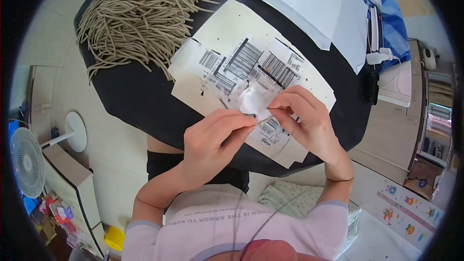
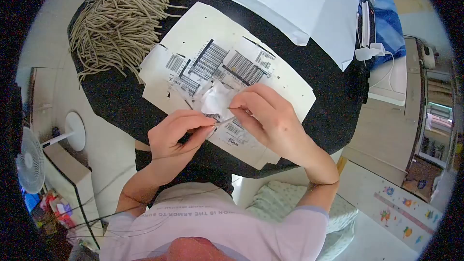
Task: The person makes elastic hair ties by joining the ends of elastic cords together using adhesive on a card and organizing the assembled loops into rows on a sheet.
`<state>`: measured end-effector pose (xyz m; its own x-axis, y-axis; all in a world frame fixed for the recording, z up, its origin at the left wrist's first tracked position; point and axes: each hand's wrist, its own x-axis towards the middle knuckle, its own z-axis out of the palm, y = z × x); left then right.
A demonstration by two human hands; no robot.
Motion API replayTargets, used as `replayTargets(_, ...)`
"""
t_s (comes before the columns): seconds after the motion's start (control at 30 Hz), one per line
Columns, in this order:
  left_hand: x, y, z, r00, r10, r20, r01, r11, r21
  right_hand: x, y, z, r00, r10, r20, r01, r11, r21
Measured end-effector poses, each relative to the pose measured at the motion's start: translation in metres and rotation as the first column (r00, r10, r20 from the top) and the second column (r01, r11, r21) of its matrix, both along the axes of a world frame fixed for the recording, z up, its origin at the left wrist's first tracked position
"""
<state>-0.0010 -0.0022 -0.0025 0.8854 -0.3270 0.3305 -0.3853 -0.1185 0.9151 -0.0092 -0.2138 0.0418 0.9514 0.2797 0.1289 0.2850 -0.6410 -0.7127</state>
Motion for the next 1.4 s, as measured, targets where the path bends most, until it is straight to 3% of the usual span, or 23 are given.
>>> replayTargets(0.33, 0.001, 0.002, -0.002, 0.999, -0.024, 0.029, 0.024, 1.000, 0.006, 0.002, 0.001, -0.008, 0.989, 0.060, 0.134, -0.031, 0.978, -0.207)
replayTargets(0.93, 0.002, 0.001, -0.001, 0.999, -0.040, 0.013, 0.040, 0.999, 0.010, 0.002, 0.004, -0.008, 0.974, 0.096, 0.205, -0.039, 0.963, -0.267)
replayTargets(1.03, 0.002, 0.002, 0.001, 0.999, -0.046, -0.022, 0.046, 0.999, -0.014, 0.000, 0.003, -0.010, 0.981, 0.050, 0.186, -0.016, 0.983, -0.182)
replayTargets(1.13, 0.002, 0.004, 0.003, 0.994, -0.064, -0.093, 0.059, 0.997, -0.058, -0.002, 0.004, -0.001, 0.999, -0.010, 0.036, 0.010, 1.000, 0.013)
replayTargets(1.23, 0.002, 0.005, 0.003, 0.962, -0.103, -0.252, 0.057, 0.981, -0.185, -0.003, -0.002, 0.000, 0.996, 0.052, -0.076, -0.038, 0.984, 0.175)
replayTargets(1.33, 0.002, 0.006, 0.005, 0.906, -0.164, -0.391, 0.050, 0.957, -0.284, -0.009, 0.005, -0.002, 0.923, 0.094, -0.373, 0.145, 0.814, 0.563)
replayTargets(1.4, 0.004, 0.006, 0.006, 0.881, -0.189, -0.434, 0.052, 0.950, -0.307, -0.011, 0.005, 0.000, 0.907, 0.144, -0.395, 0.124, 0.807, 0.578)
